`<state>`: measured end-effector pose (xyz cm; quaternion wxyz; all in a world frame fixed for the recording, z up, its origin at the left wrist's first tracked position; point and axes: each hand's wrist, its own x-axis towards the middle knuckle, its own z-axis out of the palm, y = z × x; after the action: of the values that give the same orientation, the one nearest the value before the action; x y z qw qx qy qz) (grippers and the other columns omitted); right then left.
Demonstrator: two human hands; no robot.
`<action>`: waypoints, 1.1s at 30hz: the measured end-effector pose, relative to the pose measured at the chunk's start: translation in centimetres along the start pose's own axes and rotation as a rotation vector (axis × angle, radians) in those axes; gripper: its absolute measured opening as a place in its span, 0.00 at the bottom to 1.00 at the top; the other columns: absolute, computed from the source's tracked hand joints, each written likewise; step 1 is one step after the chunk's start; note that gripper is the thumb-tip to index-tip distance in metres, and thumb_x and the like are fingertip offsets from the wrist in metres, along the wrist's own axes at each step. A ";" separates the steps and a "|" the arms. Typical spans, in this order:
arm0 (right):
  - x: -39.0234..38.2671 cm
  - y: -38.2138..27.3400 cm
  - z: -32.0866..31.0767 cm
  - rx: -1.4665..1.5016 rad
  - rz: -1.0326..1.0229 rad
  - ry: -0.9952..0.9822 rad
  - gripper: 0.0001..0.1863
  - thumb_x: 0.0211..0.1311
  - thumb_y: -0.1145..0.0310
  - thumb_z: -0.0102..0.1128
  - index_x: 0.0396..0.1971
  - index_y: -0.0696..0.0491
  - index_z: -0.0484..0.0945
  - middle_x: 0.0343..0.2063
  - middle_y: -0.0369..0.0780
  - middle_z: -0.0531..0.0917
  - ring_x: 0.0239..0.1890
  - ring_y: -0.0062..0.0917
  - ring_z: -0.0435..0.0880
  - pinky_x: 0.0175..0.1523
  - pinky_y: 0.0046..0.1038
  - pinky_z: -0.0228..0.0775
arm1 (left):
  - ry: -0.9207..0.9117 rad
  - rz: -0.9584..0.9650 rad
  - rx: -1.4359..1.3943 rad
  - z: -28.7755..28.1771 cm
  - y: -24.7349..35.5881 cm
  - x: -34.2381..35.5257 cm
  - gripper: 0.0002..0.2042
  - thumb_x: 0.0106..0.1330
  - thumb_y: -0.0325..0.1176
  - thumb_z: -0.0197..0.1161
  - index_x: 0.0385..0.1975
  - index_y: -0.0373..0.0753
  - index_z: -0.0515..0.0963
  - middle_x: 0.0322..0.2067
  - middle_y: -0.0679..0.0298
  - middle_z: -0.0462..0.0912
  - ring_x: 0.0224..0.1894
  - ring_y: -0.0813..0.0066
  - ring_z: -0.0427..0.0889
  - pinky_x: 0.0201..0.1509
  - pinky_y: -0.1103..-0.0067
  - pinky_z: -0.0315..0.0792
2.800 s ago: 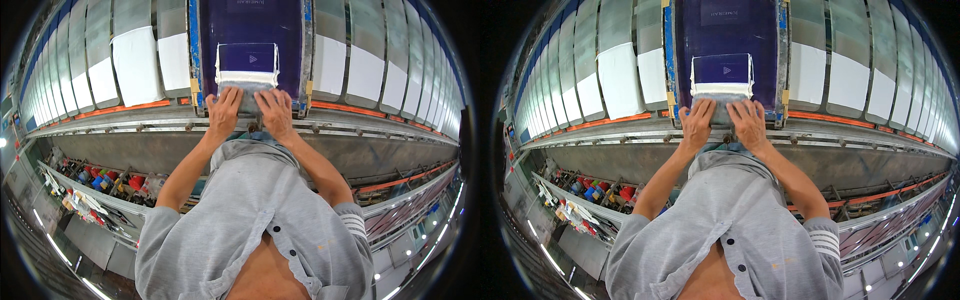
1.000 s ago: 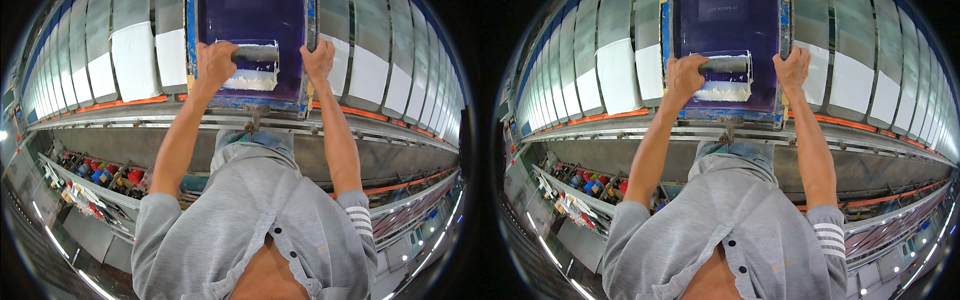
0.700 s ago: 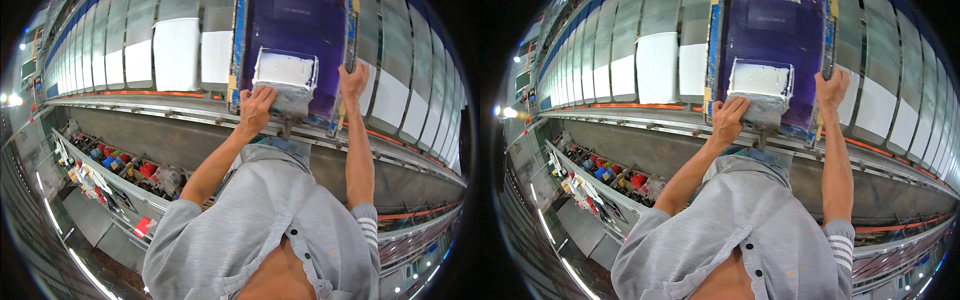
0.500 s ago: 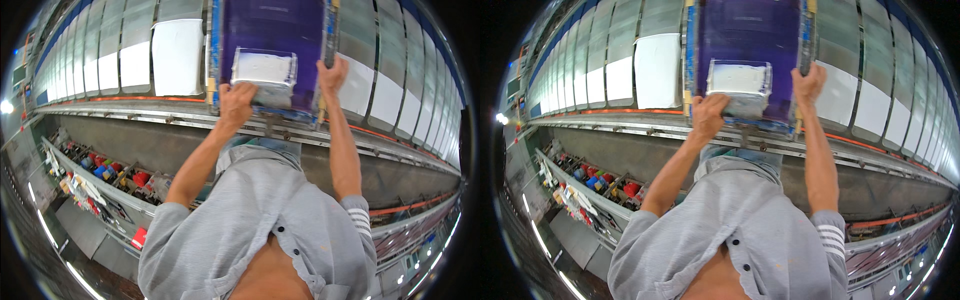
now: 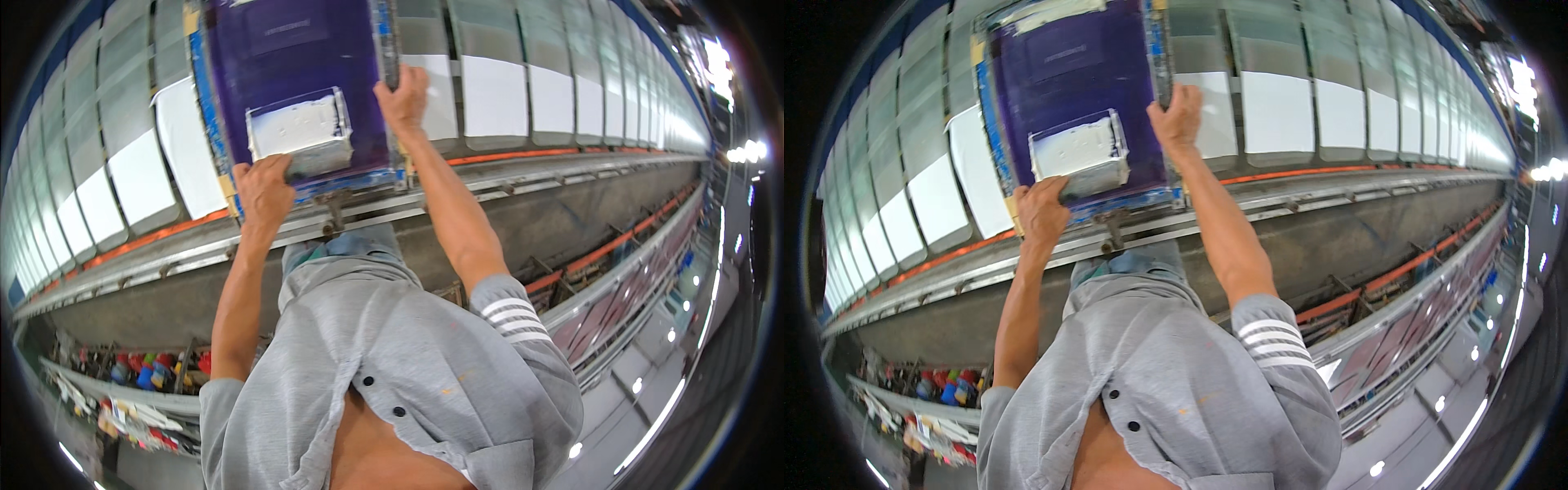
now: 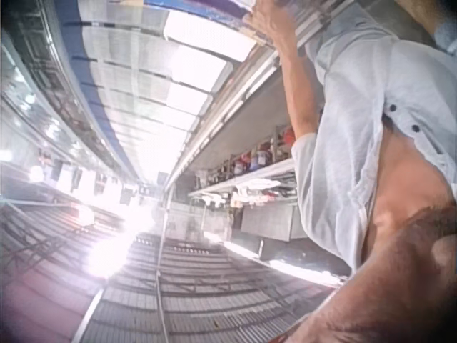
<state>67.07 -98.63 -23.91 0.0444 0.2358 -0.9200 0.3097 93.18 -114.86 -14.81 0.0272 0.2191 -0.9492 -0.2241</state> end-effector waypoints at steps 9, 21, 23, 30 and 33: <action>-0.3 -0.3 1.0 -0.121 0.008 -0.045 0.30 0.56 0.60 0.70 0.54 0.63 0.75 0.49 0.51 0.75 0.55 0.48 0.72 0.60 0.45 0.69 | 0.047 0.006 0.049 1.6 0.1 -1.0 0.21 0.49 0.20 0.60 0.44 0.43 0.87 0.45 0.64 0.89 0.48 0.65 0.86 0.52 0.66 0.65; 4.9 -11.6 -2.2 -0.132 -0.680 -0.669 0.18 0.58 0.60 0.71 0.46 0.51 0.87 0.42 0.38 0.85 0.51 0.34 0.81 0.52 0.38 0.72 | -0.091 -0.015 0.121 -2.0 -3.4 11.8 0.14 0.51 0.28 0.63 0.35 0.45 0.91 0.27 0.51 0.87 0.31 0.49 0.87 0.40 0.61 0.79; 3.8 -11.0 -1.1 -0.116 -0.663 -0.633 0.15 0.54 0.66 0.71 0.43 0.51 0.86 0.40 0.38 0.85 0.50 0.35 0.81 0.51 0.39 0.72 | -0.093 -0.002 0.099 -1.9 -3.0 12.4 0.14 0.51 0.27 0.63 0.35 0.45 0.91 0.27 0.53 0.87 0.31 0.49 0.86 0.39 0.62 0.77; -6.2 -10.6 -4.2 0.054 -0.529 -0.577 0.18 0.48 0.77 0.66 0.43 0.54 0.84 0.40 0.40 0.82 0.51 0.37 0.79 0.55 0.41 0.71 | -0.063 -0.006 0.028 0.4 -1.0 2.3 0.21 0.47 0.23 0.67 0.44 0.44 0.88 0.39 0.64 0.88 0.41 0.67 0.86 0.47 0.65 0.62; -10.1 -10.6 -5.0 0.035 -0.594 -0.383 0.21 0.52 0.79 0.62 0.49 0.54 0.84 0.42 0.38 0.82 0.53 0.35 0.78 0.61 0.41 0.68 | 0.086 0.100 0.108 1.4 -0.3 -1.4 0.26 0.44 0.21 0.67 0.49 0.42 0.84 0.47 0.65 0.85 0.50 0.69 0.83 0.50 0.65 0.61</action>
<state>80.60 -98.91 -16.37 -0.0451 0.5475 -0.7975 0.2493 94.38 -113.95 -16.15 0.0672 0.1818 -0.9677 -0.1615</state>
